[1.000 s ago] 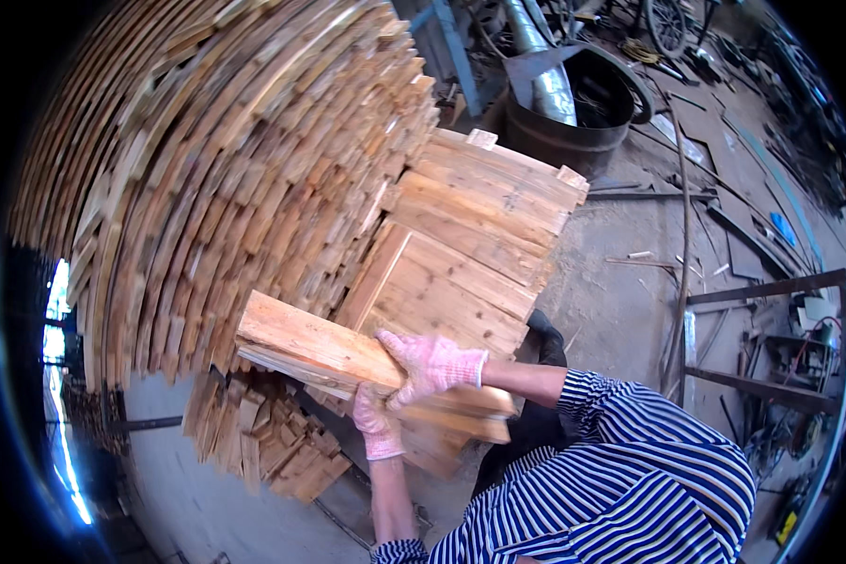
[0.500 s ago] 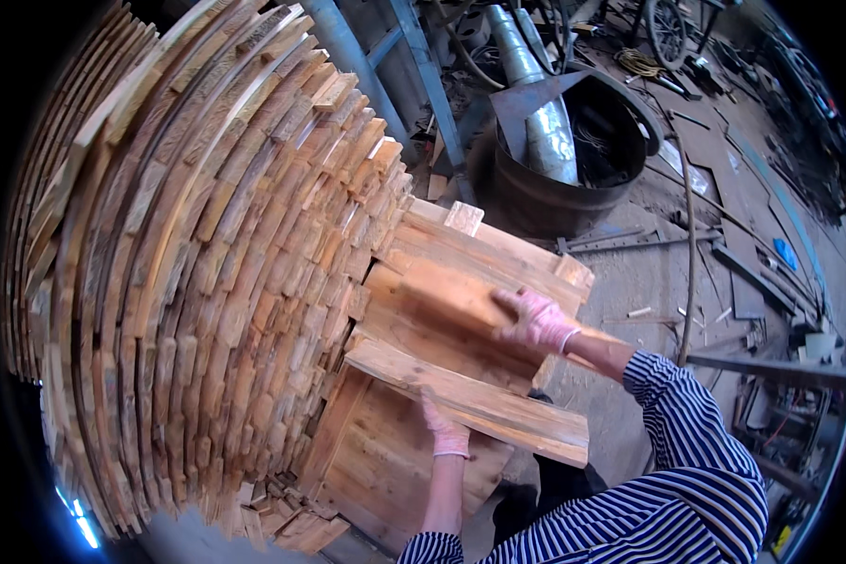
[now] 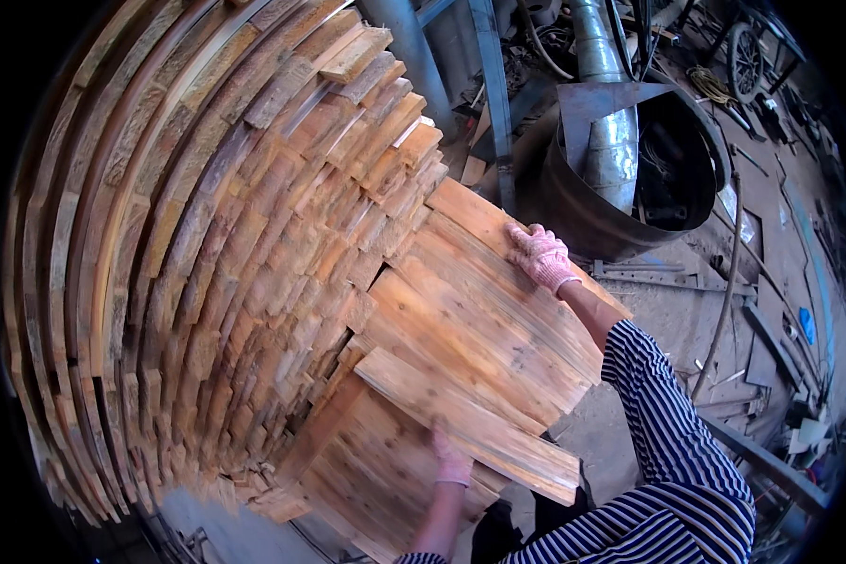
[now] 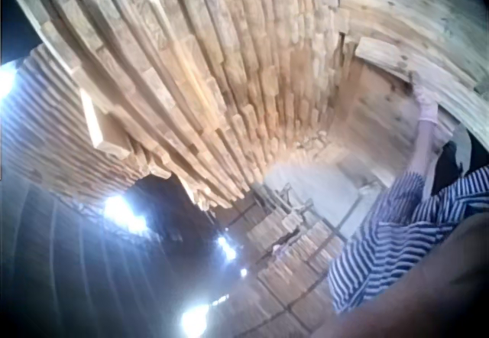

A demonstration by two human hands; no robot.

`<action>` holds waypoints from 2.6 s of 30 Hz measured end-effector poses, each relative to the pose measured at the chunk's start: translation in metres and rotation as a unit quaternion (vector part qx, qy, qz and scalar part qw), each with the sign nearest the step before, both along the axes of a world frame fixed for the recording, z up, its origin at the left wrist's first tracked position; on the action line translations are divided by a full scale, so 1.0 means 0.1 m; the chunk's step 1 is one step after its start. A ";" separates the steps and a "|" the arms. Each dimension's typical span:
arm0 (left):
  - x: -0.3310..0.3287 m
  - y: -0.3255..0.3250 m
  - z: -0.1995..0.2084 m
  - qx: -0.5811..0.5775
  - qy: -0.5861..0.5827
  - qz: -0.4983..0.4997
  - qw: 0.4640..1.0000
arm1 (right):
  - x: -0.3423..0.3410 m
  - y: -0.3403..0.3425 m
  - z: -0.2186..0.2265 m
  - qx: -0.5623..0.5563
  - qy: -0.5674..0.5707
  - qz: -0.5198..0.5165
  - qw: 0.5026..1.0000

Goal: The person repeatedly picks up small bundles of wooden planks from a metal rack and stacks them onto a growing pile on the floor. The person wears pink gloves and handles the wood by hand, moving from the rack to the stack in a continuous loop.

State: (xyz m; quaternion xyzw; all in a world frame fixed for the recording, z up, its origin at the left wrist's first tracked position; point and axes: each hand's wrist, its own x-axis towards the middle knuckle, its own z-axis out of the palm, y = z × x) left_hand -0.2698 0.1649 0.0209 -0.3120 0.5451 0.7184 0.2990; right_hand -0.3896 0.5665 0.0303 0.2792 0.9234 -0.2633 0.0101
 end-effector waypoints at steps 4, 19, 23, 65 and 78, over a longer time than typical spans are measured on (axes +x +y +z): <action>-0.18 0.08 0.29 0.076 -0.072 0.004 0.994 | -0.05 -0.25 0.26 0.151 -0.021 0.098 0.983; 0.02 -1.01 0.68 -0.155 0.473 -0.356 0.791 | 1.57 -2.15 1.05 -0.475 -0.018 0.182 0.861; 0.05 -1.53 1.42 -0.198 0.231 -0.309 0.901 | 1.64 -1.57 1.54 -0.101 -0.251 0.271 0.924; 2.87 -4.00 0.64 -0.532 0.147 -0.193 0.811 | 4.38 -2.67 1.27 0.061 -0.277 0.164 0.945; 6.12 -4.69 0.56 -0.195 -0.204 0.197 0.939 | 5.52 -3.09 0.75 -0.079 -0.401 0.109 0.906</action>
